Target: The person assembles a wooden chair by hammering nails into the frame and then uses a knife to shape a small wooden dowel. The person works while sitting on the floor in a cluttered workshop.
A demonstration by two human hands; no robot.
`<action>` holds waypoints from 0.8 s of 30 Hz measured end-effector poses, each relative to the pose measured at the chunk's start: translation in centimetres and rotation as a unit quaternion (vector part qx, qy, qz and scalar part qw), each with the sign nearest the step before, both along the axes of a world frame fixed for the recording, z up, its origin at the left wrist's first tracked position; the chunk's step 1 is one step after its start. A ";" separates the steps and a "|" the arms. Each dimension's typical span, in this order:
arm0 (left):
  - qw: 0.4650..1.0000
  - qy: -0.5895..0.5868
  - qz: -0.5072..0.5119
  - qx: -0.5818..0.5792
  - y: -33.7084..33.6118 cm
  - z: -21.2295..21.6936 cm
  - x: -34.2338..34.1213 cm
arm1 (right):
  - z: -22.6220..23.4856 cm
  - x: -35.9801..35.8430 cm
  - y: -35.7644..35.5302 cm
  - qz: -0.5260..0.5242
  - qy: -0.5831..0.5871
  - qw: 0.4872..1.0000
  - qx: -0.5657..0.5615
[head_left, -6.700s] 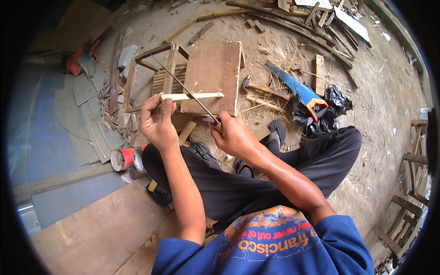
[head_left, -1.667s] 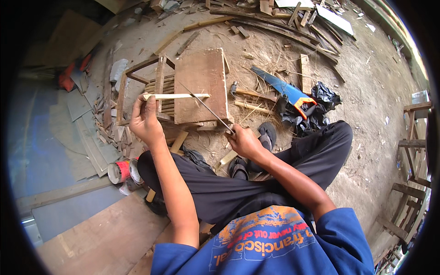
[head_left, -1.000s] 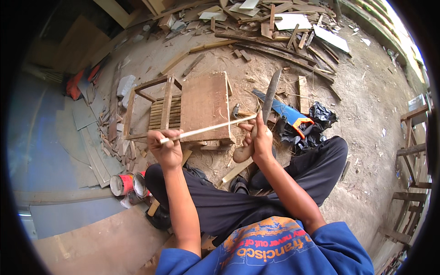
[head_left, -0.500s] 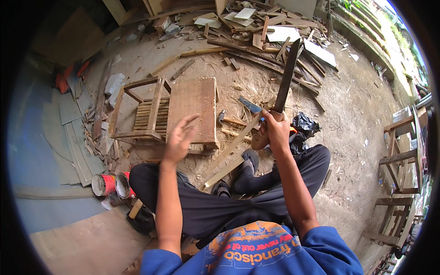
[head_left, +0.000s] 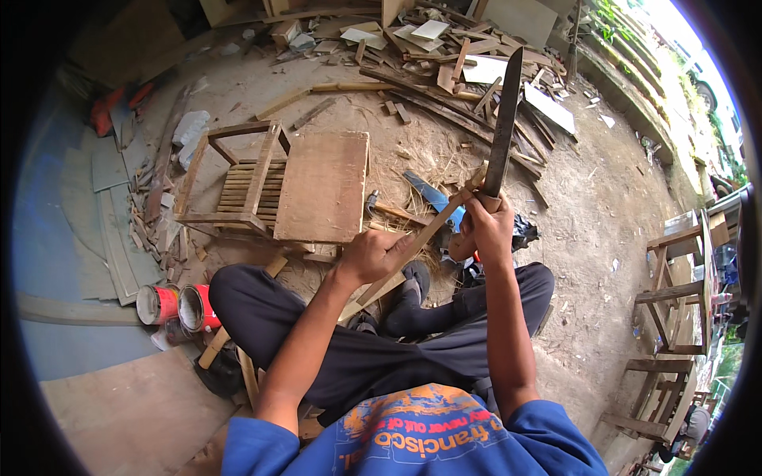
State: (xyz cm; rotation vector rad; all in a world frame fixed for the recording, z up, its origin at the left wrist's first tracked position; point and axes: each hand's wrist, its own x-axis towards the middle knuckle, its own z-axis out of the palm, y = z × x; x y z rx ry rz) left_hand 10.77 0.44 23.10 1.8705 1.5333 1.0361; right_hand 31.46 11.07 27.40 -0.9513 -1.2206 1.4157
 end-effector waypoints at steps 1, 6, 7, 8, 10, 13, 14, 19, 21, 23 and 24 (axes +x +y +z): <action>1.000 0.005 0.012 0.011 0.1 -0.5 -0.5 | 0.0 0.3 0.2 -0.007 -0.003 1.000 -0.008; 0.982 0.057 0.151 -0.102 0.3 -1.9 -3.9 | 0.7 2.3 1.3 -0.021 0.024 0.999 -0.015; 0.976 0.067 0.173 -0.115 0.4 -2.0 -4.5 | 0.9 2.8 1.4 -0.014 0.017 1.000 -0.012; 0.968 0.076 0.192 -0.142 0.5 -1.9 -4.9 | 1.0 3.2 1.4 -0.012 0.013 1.000 -0.011; 0.987 0.070 0.145 0.019 0.6 -1.6 -4.7 | 1.1 3.6 1.2 0.003 0.002 1.000 0.004; 0.992 -0.039 0.116 0.028 0.6 -0.8 -2.7 | 0.8 3.0 0.1 0.030 -0.026 0.999 0.000; 0.988 -0.104 0.113 0.027 0.5 -0.5 -1.7 | 0.6 2.4 -0.4 0.038 -0.033 0.999 -0.001; 0.966 -0.241 0.077 0.047 0.2 1.2 0.8 | -0.6 -1.1 -3.3 0.107 -0.076 0.991 0.024; 0.953 -0.287 0.079 0.061 -0.1 1.5 1.1 | -0.6 -2.1 -4.3 0.161 -0.087 0.983 -0.007; 0.956 -0.273 0.088 0.064 -0.4 1.5 0.8 | -0.5 -3.2 -4.9 0.164 -0.103 0.980 0.049; 0.957 -0.265 0.091 0.071 -0.5 1.5 0.5 | -0.4 -3.6 -5.1 0.170 -0.112 0.978 0.053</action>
